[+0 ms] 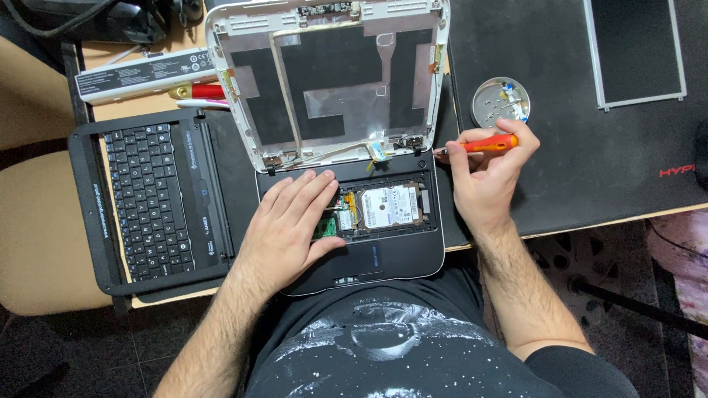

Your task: Removing the screen and internal screws from a laptop using a screwdriver.

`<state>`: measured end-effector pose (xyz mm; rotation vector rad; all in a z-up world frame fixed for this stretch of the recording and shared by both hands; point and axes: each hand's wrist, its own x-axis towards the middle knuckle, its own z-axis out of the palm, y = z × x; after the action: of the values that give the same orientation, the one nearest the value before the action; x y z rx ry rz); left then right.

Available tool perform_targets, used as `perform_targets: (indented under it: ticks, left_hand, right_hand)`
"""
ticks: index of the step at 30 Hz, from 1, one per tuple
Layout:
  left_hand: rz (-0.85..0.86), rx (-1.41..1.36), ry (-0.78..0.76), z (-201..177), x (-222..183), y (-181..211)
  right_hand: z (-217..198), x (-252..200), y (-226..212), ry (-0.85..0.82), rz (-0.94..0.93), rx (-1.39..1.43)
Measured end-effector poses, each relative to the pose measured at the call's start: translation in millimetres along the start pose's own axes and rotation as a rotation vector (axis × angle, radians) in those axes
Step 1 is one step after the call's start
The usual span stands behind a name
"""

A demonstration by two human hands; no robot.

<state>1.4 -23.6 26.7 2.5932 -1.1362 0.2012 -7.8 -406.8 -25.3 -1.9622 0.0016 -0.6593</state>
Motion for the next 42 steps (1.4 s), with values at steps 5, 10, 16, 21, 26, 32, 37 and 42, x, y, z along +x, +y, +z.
perform_targets:
  ticks: [5, 10, 16, 21, 26, 32, 37, 42]
  left_hand:
    - [-0.006, -0.014, -0.008, 1.1, -1.1, -1.2]
    - [-0.011, -0.014, -0.011, 1.1, -0.9, -1.1]
    - [-0.01, -0.027, -0.013, 1.1, -0.8, -1.0]
    - [-0.019, -0.041, 0.01, 0.3, -1.1, 0.4]
    - [-0.023, -0.067, 0.007, -1.6, -0.7, 0.4]
    - [-0.02, -0.075, 0.017, -1.9, -0.5, 0.4]
    - [-0.028, -0.089, 0.017, -2.2, 0.3, 0.2]
    - [-0.029, -0.109, 0.013, -3.8, 0.6, 0.0]
  right_hand:
    - [-1.2, 2.7, 0.5, -0.012, 0.001, 0.009]
    - [-1.2, 3.0, -2.6, -0.023, 0.01, 0.054]
    - [-3.5, 4.1, -9.6, -0.027, 0.012, 0.007]
    - [-10.7, 14.4, -34.2, -0.167, -0.027, -0.172]
    - [-15.2, 19.0, -49.1, -0.234, 0.014, -0.235]
    - [-11.6, 15.6, -26.5, -0.153, 0.054, -0.08]
    - [-10.7, 10.3, -14.6, -0.104, 0.055, -0.005]
    - [-11.0, 6.6, -14.7, -0.116, 0.045, -0.01]
